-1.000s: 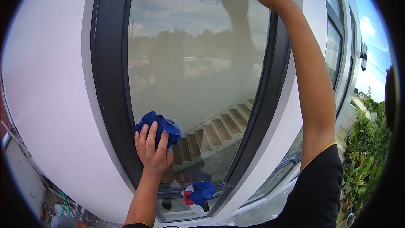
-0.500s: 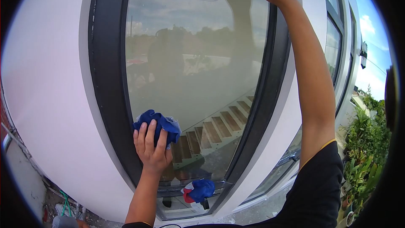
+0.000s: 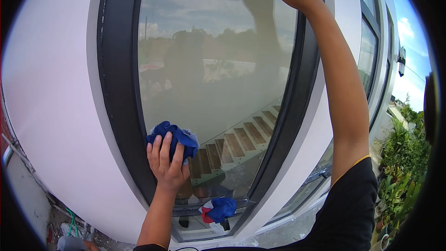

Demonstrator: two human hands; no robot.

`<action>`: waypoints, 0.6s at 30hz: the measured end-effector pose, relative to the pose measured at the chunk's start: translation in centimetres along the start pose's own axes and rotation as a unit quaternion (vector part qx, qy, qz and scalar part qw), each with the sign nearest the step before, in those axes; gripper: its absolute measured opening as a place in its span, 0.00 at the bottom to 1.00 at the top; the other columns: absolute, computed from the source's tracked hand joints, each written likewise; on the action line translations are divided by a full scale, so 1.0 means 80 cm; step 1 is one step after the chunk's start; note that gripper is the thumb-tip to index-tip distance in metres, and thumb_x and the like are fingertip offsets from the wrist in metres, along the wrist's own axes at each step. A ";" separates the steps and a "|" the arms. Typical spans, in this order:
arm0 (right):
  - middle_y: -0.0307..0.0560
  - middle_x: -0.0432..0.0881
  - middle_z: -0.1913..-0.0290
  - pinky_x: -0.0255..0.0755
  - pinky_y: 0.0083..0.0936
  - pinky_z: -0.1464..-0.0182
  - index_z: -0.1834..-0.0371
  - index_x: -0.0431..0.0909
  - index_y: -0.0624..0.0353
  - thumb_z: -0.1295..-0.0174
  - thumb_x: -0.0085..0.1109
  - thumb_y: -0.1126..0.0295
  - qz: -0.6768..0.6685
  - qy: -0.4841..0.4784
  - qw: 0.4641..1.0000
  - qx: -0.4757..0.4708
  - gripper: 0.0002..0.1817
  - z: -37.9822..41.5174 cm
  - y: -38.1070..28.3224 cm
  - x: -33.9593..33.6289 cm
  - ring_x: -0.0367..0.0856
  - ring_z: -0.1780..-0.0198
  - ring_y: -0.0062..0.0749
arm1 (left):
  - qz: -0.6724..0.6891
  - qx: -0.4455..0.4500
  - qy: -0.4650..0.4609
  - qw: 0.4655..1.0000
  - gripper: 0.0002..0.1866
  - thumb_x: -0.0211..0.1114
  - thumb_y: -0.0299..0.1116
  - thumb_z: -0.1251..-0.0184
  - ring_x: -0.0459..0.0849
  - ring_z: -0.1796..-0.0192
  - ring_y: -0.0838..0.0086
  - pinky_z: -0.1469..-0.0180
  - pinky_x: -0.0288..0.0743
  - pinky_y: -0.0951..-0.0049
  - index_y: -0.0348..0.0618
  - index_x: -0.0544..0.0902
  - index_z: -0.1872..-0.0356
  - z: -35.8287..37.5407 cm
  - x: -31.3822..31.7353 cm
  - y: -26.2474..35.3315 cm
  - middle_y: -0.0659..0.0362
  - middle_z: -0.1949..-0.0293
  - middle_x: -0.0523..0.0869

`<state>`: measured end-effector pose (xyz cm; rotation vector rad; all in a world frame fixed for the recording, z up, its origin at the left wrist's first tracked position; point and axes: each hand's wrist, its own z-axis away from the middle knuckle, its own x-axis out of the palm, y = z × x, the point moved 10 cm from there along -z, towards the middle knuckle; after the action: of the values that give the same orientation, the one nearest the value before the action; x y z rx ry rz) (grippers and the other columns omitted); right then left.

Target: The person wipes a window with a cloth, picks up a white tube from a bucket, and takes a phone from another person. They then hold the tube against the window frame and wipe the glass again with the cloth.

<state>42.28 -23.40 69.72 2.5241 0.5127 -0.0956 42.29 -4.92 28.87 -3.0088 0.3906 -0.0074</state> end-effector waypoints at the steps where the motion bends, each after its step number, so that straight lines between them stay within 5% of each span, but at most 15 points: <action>1: 0.38 0.85 0.49 0.47 0.55 0.21 0.44 0.90 0.42 0.25 0.59 0.64 0.001 0.004 1.000 0.000 0.13 -0.005 0.000 0.002 0.78 0.38 0.34 | -0.002 0.000 0.002 1.000 0.20 0.57 0.33 0.29 0.73 0.26 0.44 0.22 0.56 0.43 0.43 0.82 0.39 -0.001 0.000 0.000 0.42 0.31 0.79; 18: 0.38 0.85 0.49 0.51 0.46 0.25 0.44 0.90 0.39 0.25 0.58 0.65 0.025 0.021 0.999 0.007 0.14 -0.017 -0.001 0.005 0.76 0.40 0.33 | 0.001 0.001 0.001 1.000 0.20 0.57 0.34 0.30 0.74 0.27 0.44 0.23 0.58 0.43 0.43 0.83 0.39 0.000 0.001 -0.001 0.44 0.31 0.79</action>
<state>42.59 -22.48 70.79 2.5563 0.4664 -0.0283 42.35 -4.88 28.91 -3.0061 0.3923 -0.0099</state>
